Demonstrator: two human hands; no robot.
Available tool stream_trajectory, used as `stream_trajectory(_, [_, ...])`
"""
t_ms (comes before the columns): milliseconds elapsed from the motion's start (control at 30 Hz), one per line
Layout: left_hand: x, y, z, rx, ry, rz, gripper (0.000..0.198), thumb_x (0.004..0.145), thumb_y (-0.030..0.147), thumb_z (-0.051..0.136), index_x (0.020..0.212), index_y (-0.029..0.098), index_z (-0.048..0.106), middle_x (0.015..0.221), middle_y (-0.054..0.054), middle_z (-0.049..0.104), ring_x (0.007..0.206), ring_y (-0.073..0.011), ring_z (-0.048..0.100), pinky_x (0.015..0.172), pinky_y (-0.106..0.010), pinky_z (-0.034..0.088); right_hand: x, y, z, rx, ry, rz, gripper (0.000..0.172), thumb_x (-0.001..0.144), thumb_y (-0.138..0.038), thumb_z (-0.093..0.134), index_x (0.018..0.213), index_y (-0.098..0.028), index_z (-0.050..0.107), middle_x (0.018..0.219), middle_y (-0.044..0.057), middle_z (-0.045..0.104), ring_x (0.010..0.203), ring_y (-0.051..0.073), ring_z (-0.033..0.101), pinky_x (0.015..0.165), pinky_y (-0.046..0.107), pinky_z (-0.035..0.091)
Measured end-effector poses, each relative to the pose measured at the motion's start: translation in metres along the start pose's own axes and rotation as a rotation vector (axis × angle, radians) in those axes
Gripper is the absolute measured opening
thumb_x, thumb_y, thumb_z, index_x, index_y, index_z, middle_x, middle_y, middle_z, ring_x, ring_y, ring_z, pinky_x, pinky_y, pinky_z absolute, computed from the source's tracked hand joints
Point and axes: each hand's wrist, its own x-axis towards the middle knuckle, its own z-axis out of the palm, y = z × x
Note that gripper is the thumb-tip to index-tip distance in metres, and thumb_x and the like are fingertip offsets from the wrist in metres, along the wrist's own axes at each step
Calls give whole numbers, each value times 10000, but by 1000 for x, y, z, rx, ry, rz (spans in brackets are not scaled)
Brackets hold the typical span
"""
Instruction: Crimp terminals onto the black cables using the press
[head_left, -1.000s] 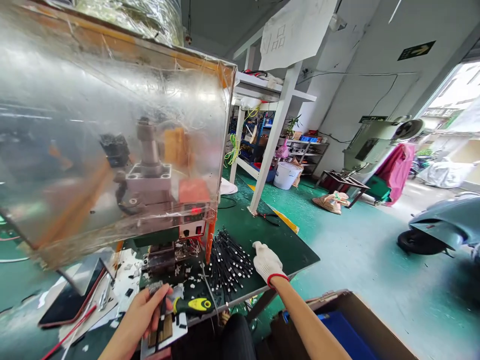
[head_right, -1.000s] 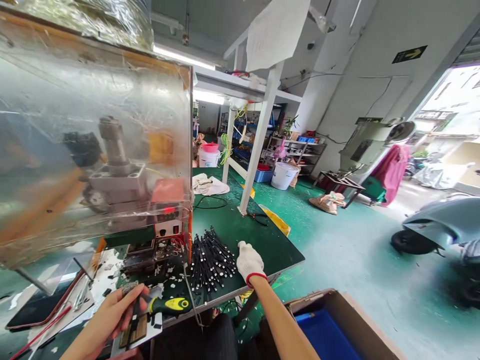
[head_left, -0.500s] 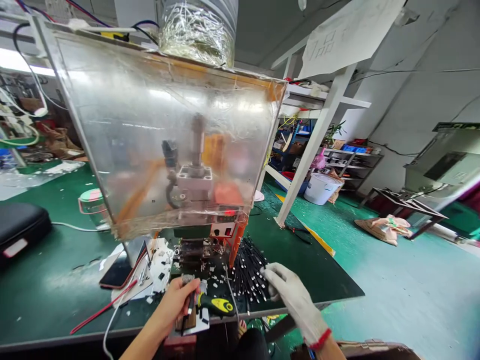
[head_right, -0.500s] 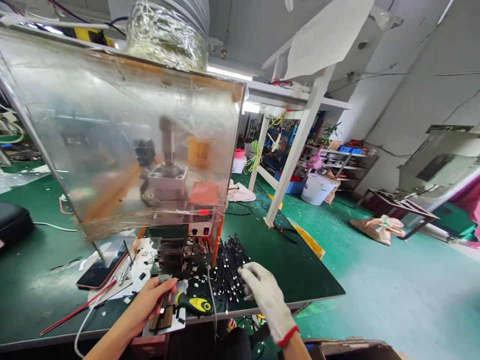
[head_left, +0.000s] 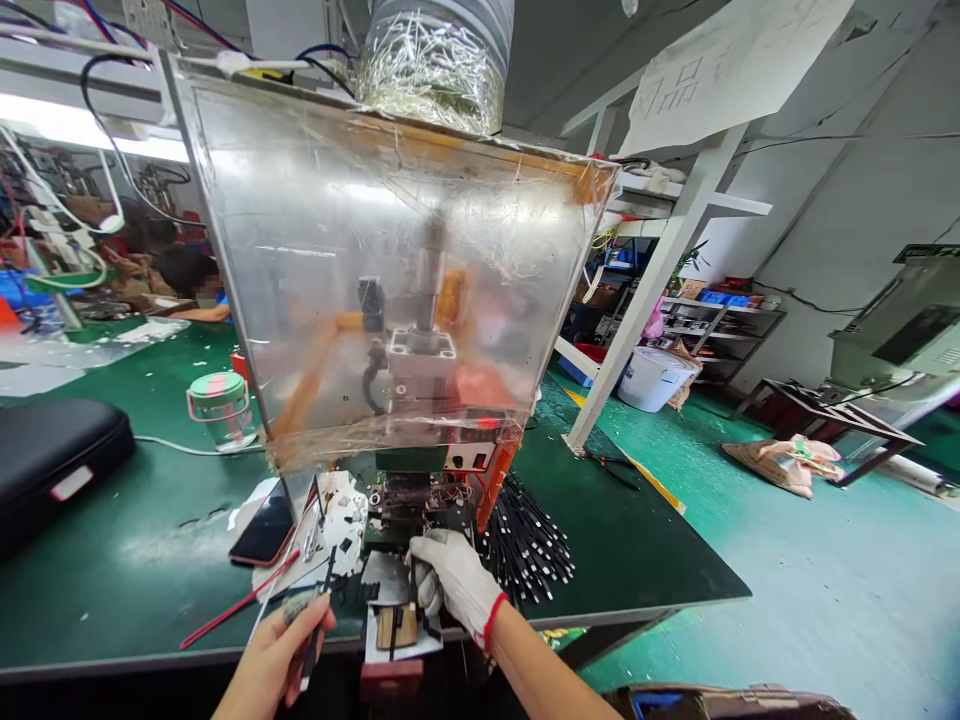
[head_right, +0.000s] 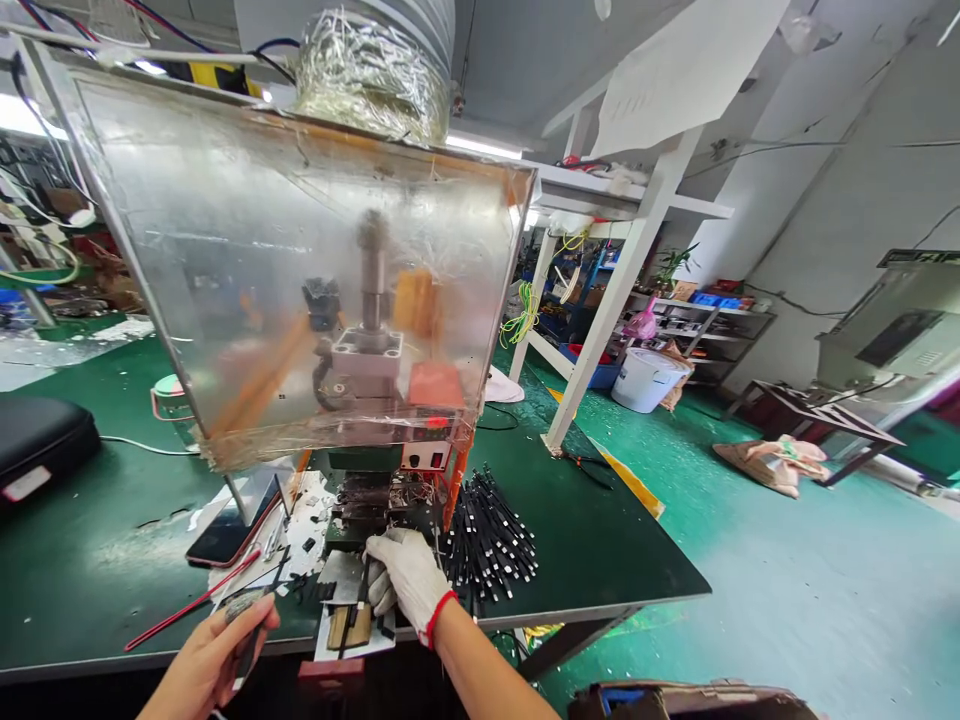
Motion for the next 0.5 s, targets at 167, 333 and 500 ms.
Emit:
stream_trajectory(167, [-6,-7,-6,-35,11,-23,468,526,615,771,560,171,626,396,49,521,300,-72,429,287,-156,280,5,-2,2,29,19,25,160,831,-272,485,772,-139,553,450,-29,532,285,88,460,274,164,366])
stream_trajectory(333, [-9,-8,-5,-49,-35,-49,498,535,650,759,584,172,626,430,33,561,335,-102,501,306,-174,333,6,-5,3,59,14,36,158,828,-268,492,762,-138,555,446,-27,530,284,88,460,269,164,369])
stream_trajectory(500, [-9,-3,-4,46,-113,-45,636,511,780,681,648,159,648,437,70,499,335,-76,452,333,-171,308,7,-4,3,68,8,41,150,828,-274,493,756,-148,530,446,-46,503,288,86,453,281,170,370])
